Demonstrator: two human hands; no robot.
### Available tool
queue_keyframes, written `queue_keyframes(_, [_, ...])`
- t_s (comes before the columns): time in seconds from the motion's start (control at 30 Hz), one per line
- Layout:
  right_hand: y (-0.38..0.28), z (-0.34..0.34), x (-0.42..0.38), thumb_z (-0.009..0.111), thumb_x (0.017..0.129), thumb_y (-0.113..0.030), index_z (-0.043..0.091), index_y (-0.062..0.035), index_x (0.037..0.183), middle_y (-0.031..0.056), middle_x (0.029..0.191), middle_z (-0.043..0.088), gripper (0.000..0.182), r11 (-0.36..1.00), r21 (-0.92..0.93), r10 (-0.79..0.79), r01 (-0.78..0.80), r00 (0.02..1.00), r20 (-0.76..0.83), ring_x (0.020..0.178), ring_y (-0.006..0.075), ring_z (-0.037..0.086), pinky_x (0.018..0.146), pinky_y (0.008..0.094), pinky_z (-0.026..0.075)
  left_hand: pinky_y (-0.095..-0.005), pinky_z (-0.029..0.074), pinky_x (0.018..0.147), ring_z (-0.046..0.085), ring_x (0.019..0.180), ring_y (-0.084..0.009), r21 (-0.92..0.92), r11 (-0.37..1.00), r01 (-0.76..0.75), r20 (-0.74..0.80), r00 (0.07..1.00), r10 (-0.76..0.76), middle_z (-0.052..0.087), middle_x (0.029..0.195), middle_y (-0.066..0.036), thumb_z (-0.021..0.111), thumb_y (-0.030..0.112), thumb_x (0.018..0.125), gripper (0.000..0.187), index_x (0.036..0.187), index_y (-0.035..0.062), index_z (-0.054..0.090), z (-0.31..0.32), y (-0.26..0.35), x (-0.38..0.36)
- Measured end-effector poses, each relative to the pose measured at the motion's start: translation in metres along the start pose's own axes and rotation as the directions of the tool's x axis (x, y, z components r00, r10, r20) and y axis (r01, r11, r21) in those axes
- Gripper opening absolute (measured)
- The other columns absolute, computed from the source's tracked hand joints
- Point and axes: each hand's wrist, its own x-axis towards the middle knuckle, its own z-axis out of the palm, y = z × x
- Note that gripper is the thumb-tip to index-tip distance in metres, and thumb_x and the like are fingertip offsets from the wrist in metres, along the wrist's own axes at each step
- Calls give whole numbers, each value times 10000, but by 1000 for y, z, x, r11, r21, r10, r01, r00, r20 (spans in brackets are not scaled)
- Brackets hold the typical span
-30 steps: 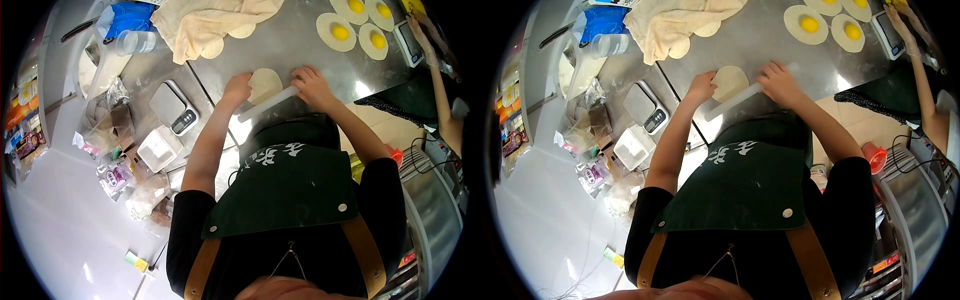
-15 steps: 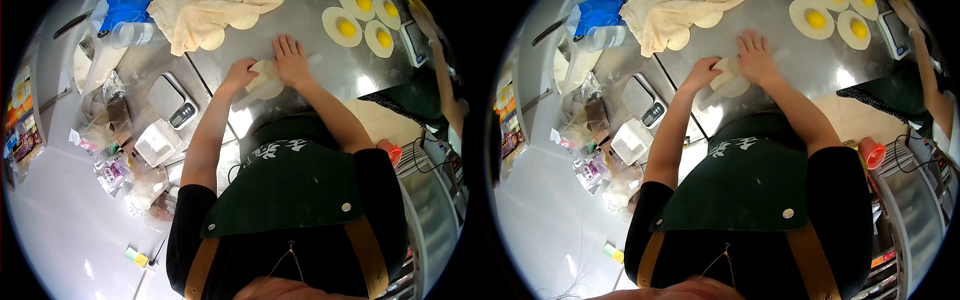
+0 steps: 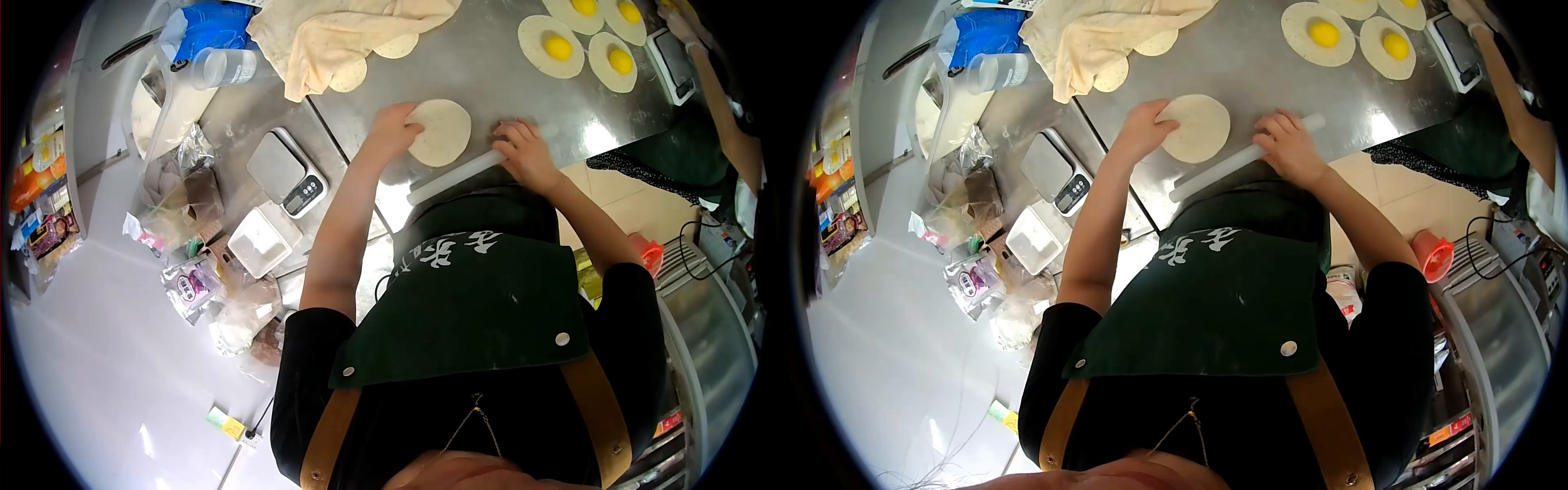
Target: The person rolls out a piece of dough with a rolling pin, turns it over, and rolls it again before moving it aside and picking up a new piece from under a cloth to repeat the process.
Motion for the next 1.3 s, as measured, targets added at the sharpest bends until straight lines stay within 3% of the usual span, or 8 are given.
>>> queue_keyframes(0.2, [-2, 7, 48, 753, 709, -178, 598, -95, 1027, 90, 1168, 552, 364, 1000, 10, 4, -4, 1000, 27, 1157, 313, 505, 1090, 475, 338, -428, 499, 867, 625, 1012, -370, 239, 970, 51, -15, 999, -49, 663, 1068, -203, 635, 67, 808, 321, 1125, 23, 624, 31, -59, 16])
queue_keyframes(0.5, [-20, 46, 72, 587, 858, -285, 528, -7, 1244, 192, 1406, 451, 479, 943, -224, 200, -247, 957, -211, 1317, 342, 405, 1105, 527, 283, -365, 506, 817, 657, 919, -303, -197, 980, -32, -65, 998, 19, 691, 1016, -169, 656, 77, 799, 311, 1104, 15, 657, 23, -59, 36])
queue_keyframes(0.67, [-12, 46, 120, 551, 884, -302, 440, -9, 1374, 184, 1465, 407, 582, 899, -289, 289, -327, 942, -168, 1362, 350, 370, 1115, 509, 279, -334, 500, 726, 648, 814, -209, -134, 990, -38, 24, 999, 41, 699, 888, -111, 676, 119, 774, 272, 1007, -22, 680, 17, -60, 56])
queue_keyframes(0.8, [-11, 51, 92, 592, 869, -315, 445, -13, 1351, 189, 1458, 404, 588, 949, -179, 231, -260, 958, -169, 1345, 363, 373, 1116, 527, 271, -373, 520, 756, 670, 848, -308, 84, 992, -90, 75, 994, 84, 701, 921, -160, 718, 190, 736, 340, 1034, 27, 698, 9, -52, 62])
queue_keyframes(1.0, [-5, 29, 11, 751, 737, -228, 594, -106, 1133, 131, 1363, 483, 443, 998, -63, 26, -25, 999, 21, 1305, 317, 420, 1113, 503, 297, -381, 503, 746, 653, 836, -307, 379, 924, -57, -63, 994, 87, 675, 901, -166, 687, 172, 764, 282, 998, 14, 681, 21, -14, 17])
queue_keyframes(1.1, [-2, 7, 3, 781, 692, -178, 617, -124, 1032, 103, 1259, 530, 381, 999, -31, 15, -13, 998, 66, 1250, 303, 458, 1108, 494, 314, -387, 503, 758, 648, 834, -322, -132, 987, -87, -138, 988, 68, 680, 917, -162, 667, 138, 775, 256, 1001, 18, 674, 8, -3, -14])
queue_keyframes(1.23, [-3, -14, 21, 778, 692, -165, 614, -116, 1031, 92, 1198, 542, 380, 998, -67, 14, -9, 997, 81, 1205, 294, 481, 1111, 483, 321, -409, 511, 785, 640, 901, -370, 175, 984, 32, -65, 998, -21, 671, 960, -203, 645, 80, 779, 286, 1060, 28, 659, 22, -55, 8])
queue_keyframes(1.3, [-3, -14, 39, 772, 701, -179, 612, -107, 1051, 96, 1198, 541, 392, 998, -63, -3, 8, 996, 91, 1199, 291, 483, 1116, 477, 318, -393, 511, 797, 645, 906, -355, 106, 993, 50, -121, 992, -37, 677, 972, -195, 648, 80, 789, 286, 1070, 27, 660, 26, -65, 11])
